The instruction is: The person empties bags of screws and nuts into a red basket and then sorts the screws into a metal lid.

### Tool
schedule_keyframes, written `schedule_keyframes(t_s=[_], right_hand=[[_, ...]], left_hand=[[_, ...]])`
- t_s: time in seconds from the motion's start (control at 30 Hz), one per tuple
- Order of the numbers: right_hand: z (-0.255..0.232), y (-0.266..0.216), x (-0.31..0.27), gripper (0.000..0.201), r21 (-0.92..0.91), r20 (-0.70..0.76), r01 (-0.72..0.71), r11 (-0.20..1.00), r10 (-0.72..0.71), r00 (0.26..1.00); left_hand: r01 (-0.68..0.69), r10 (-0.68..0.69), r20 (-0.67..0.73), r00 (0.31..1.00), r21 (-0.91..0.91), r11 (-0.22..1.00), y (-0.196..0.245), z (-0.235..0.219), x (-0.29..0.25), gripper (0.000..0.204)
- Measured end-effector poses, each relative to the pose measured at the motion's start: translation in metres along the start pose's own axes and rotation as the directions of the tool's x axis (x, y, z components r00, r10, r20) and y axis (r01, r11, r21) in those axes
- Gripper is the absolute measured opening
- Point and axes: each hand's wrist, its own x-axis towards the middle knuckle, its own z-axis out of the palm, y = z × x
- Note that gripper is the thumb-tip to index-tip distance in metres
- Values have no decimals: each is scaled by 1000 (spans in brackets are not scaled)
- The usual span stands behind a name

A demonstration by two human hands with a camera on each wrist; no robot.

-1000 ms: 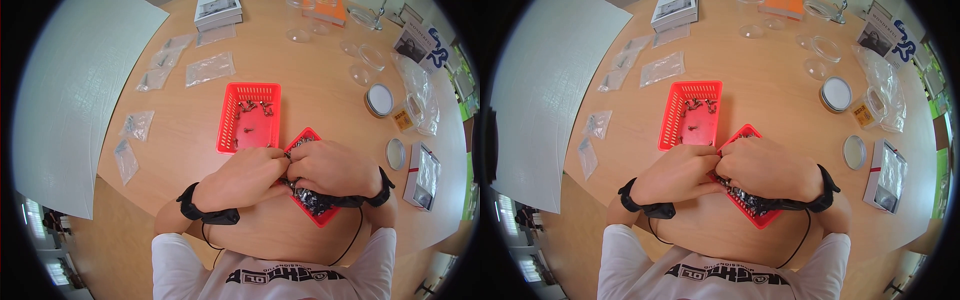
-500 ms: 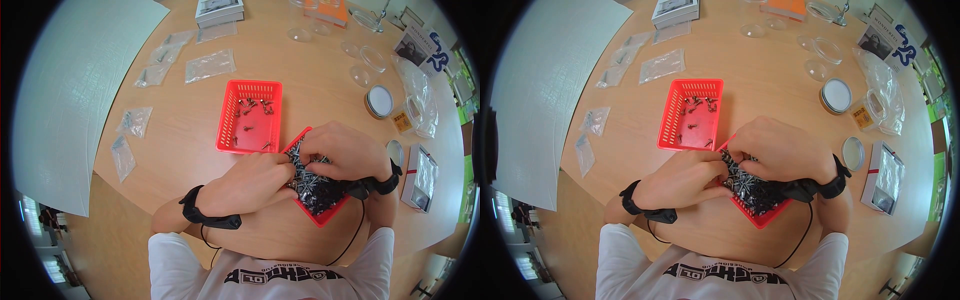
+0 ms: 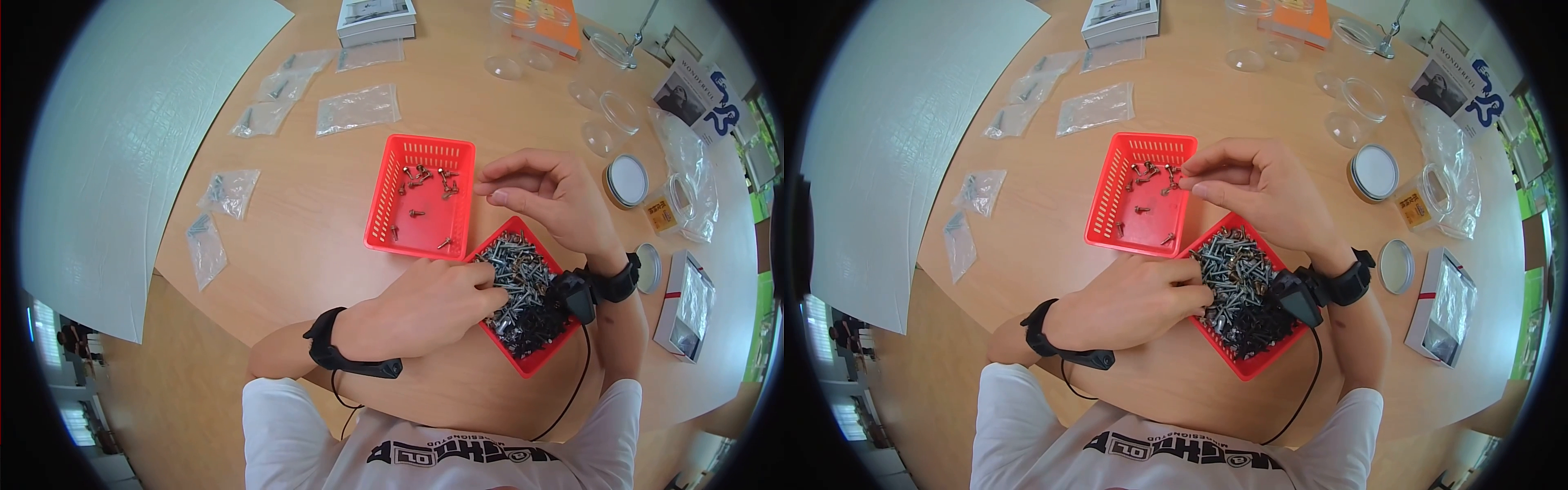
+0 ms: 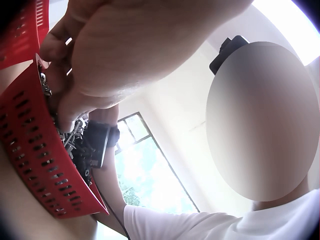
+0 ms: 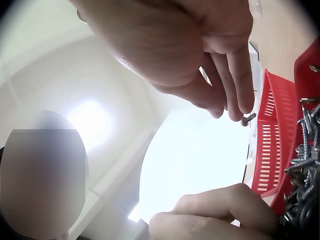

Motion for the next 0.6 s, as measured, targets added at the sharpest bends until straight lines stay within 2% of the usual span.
schedule_keyframes(t_s=[0.13, 0.2, 0.23, 0.3, 0.4, 0.43, 0.6], right_hand=[[-6, -14, -8, 17, -175, 46, 29, 984, -21, 999], [-8, -20, -14, 16, -285, 84, 26, 958, -2, 996], [-8, -24, -16, 17, -356, 117, 76, 932, -36, 992], [-9, -30, -20, 18, -486, 190, 179, 856, -96, 977], [-4, -32, -24, 22, -582, 313, 335, 741, -175, 933], [-3, -32, -25, 21, -608, 356, 345, 715, -143, 923], [8, -21, -40, 19, -683, 534, 454, 573, -33, 845]], left_hand=[[17, -16, -78, 997, 14, 1000, -5, -20, -5, 13], [74, -70, -185, 980, 12, 997, -7, -37, -7, 14], [103, -98, -236, 967, 7, 995, -10, -43, -7, 14], [190, -145, -327, 934, 109, 976, -22, -48, -8, 16], [283, -184, -440, 879, 171, 944, -34, -46, -6, 18], [307, -192, -472, 860, 178, 935, -36, -45, -5, 19], [167, -160, -82, 984, 79, 983, -15, -48, -9, 19]])
